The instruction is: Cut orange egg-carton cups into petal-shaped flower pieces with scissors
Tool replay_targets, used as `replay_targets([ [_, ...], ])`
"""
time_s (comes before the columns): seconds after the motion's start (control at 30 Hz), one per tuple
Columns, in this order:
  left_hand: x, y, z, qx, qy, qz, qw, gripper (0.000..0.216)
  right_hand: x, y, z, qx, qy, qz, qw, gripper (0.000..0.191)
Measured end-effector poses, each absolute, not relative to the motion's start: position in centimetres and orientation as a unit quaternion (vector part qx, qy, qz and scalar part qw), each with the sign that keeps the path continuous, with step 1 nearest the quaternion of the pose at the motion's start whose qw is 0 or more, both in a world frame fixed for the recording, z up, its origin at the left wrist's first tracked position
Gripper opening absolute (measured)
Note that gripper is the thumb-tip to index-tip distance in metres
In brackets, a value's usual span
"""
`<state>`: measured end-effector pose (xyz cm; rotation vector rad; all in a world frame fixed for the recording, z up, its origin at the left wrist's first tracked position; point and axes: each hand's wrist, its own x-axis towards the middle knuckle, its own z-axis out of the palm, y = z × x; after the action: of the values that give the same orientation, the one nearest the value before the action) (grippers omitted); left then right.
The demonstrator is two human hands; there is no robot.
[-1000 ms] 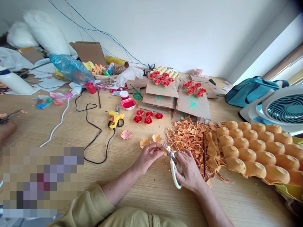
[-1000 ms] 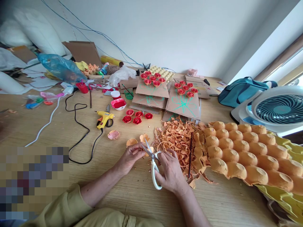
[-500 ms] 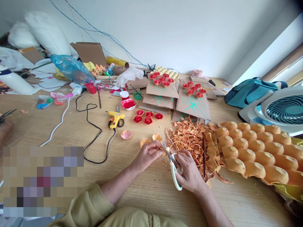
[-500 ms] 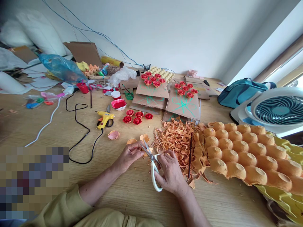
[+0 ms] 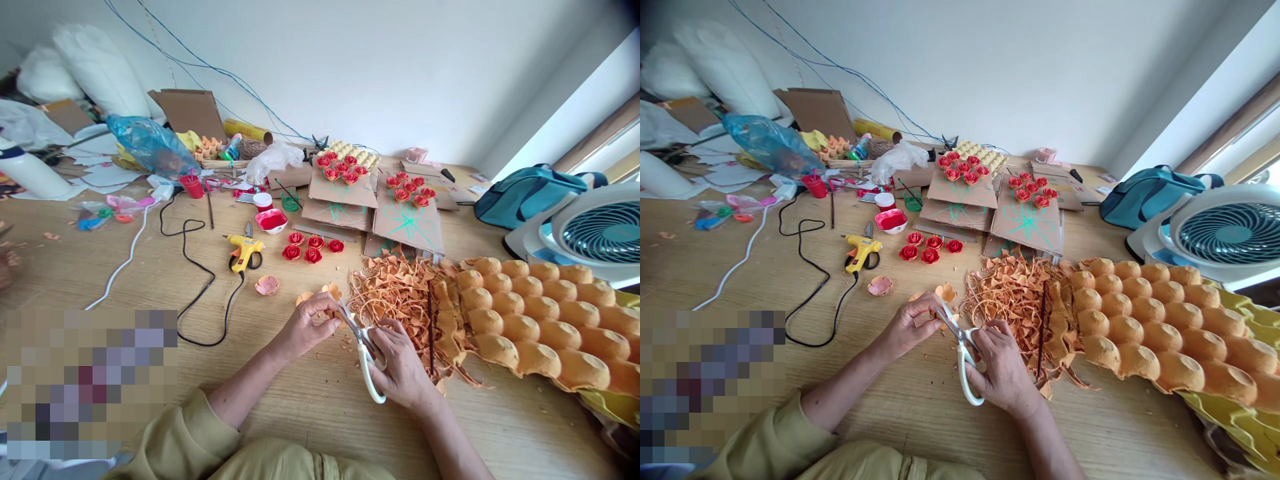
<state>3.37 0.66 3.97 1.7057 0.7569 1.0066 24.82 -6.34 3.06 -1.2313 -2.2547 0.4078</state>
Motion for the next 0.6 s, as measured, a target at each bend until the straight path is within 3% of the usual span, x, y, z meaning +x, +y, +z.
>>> replay_targets([
  [0.27,3.0,1.0,4.7,0.737,0.321,0.41,0.431,0.009,25.0,-6.3,2.7,-0.467,-0.833,0.153,0.253,0.025],
  [0.6,3.4,0.7,4.2,0.591,0.355,0.375,0.62,0.015,25.2,-6.0,1.5,-0.53,-0.757,0.179,0.338,0.028],
])
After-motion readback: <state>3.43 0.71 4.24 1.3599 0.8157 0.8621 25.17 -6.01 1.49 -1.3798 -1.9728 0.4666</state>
